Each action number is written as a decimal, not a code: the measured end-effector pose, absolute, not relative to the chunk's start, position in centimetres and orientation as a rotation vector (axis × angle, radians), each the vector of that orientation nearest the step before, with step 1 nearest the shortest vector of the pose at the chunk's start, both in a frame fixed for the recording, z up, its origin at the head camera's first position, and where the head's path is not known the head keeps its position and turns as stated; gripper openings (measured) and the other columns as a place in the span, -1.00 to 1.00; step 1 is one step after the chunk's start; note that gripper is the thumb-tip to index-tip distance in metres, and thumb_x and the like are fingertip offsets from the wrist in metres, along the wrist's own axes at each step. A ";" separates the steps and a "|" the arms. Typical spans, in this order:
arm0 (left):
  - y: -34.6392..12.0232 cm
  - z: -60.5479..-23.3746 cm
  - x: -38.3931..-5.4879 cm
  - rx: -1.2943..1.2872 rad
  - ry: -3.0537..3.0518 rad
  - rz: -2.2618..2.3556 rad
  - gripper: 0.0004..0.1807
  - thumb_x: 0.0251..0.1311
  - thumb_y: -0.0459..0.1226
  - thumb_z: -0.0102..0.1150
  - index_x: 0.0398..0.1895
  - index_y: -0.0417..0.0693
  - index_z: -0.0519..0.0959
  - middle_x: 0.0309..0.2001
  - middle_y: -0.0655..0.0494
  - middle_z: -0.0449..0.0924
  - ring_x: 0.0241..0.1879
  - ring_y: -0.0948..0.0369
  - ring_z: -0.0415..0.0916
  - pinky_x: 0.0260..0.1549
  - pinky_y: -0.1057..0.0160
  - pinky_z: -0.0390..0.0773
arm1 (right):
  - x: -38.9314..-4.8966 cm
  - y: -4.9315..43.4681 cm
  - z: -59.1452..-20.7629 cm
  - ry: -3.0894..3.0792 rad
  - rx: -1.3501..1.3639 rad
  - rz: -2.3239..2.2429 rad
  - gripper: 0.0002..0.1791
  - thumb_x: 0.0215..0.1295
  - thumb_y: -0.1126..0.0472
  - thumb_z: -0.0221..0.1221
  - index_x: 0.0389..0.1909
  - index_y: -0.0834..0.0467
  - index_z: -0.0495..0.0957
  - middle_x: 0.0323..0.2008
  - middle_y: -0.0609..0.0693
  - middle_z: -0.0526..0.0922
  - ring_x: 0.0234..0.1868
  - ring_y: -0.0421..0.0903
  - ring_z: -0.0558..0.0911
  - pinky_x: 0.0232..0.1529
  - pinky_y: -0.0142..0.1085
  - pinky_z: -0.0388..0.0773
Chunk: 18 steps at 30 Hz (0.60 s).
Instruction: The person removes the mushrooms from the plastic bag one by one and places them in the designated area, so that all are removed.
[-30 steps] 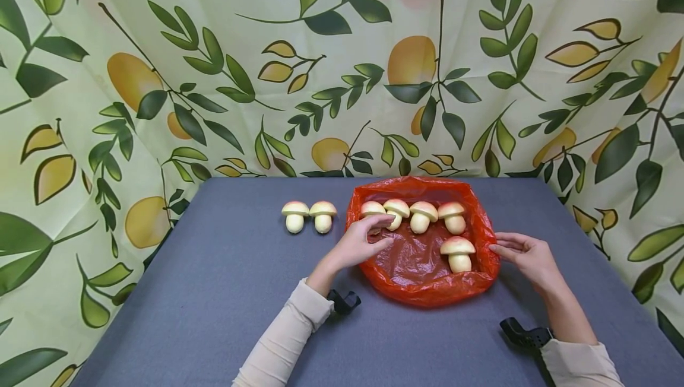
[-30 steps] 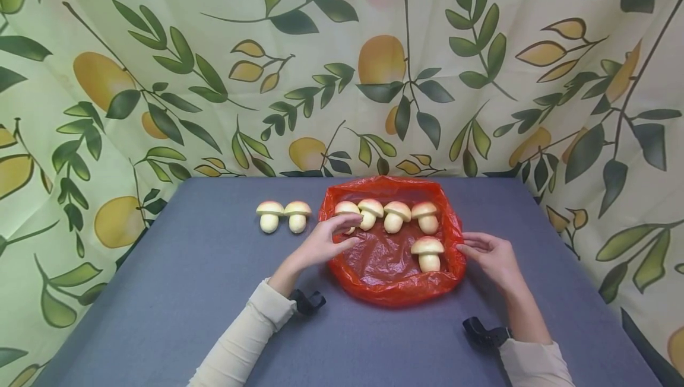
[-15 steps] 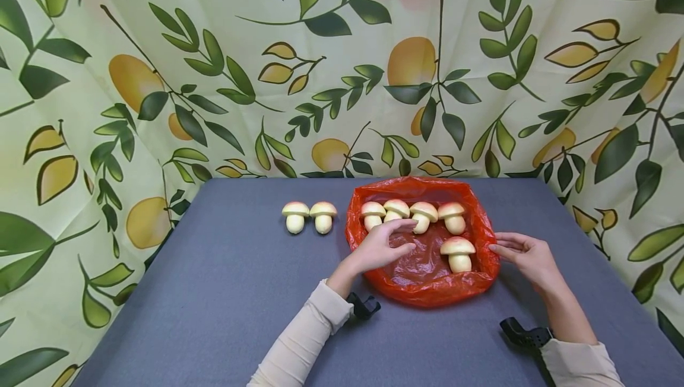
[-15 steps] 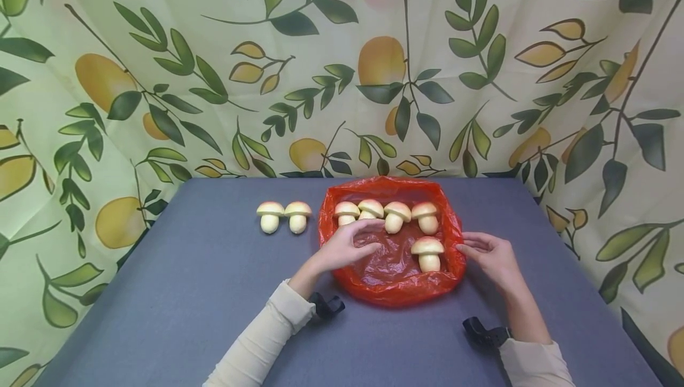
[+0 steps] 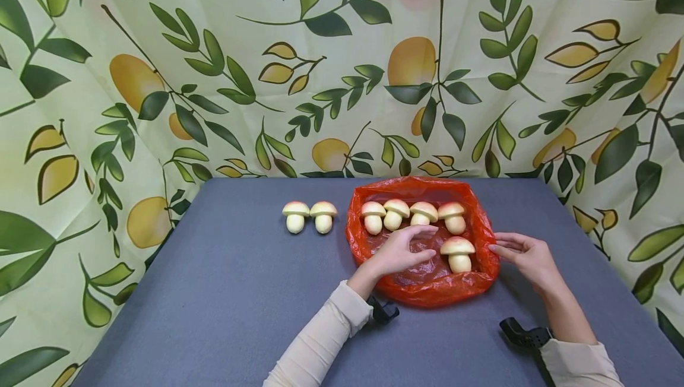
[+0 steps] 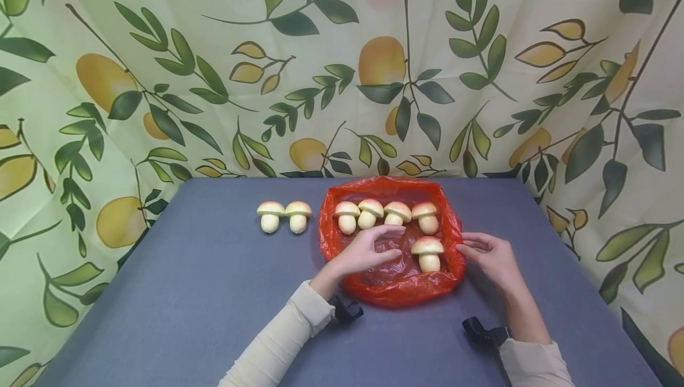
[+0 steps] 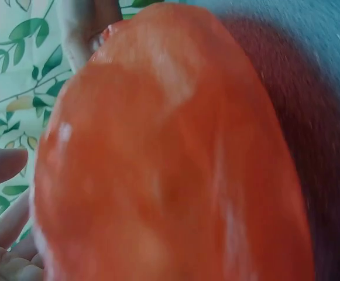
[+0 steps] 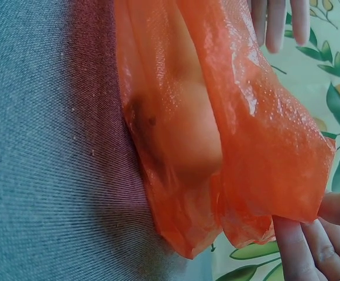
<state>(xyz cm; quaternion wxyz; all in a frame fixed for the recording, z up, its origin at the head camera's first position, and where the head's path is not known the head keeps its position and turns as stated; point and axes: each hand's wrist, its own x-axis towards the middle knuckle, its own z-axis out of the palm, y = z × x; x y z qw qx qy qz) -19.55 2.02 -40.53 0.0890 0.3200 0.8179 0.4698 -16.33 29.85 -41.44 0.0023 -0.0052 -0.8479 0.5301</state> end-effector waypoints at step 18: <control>6.6 -42.4 -19.3 0.697 2.473 1.516 -0.43 0.14 -0.22 0.31 0.24 -0.13 0.46 0.15 -0.03 0.60 0.04 0.16 0.57 -0.03 0.48 0.52 | -16.4 29.7 -41.6 -2.693 -0.035 1.648 -0.51 0.28 0.15 0.24 0.05 0.48 0.49 -0.46 -0.57 0.60 -0.38 -0.57 0.60 -0.32 -0.58 0.60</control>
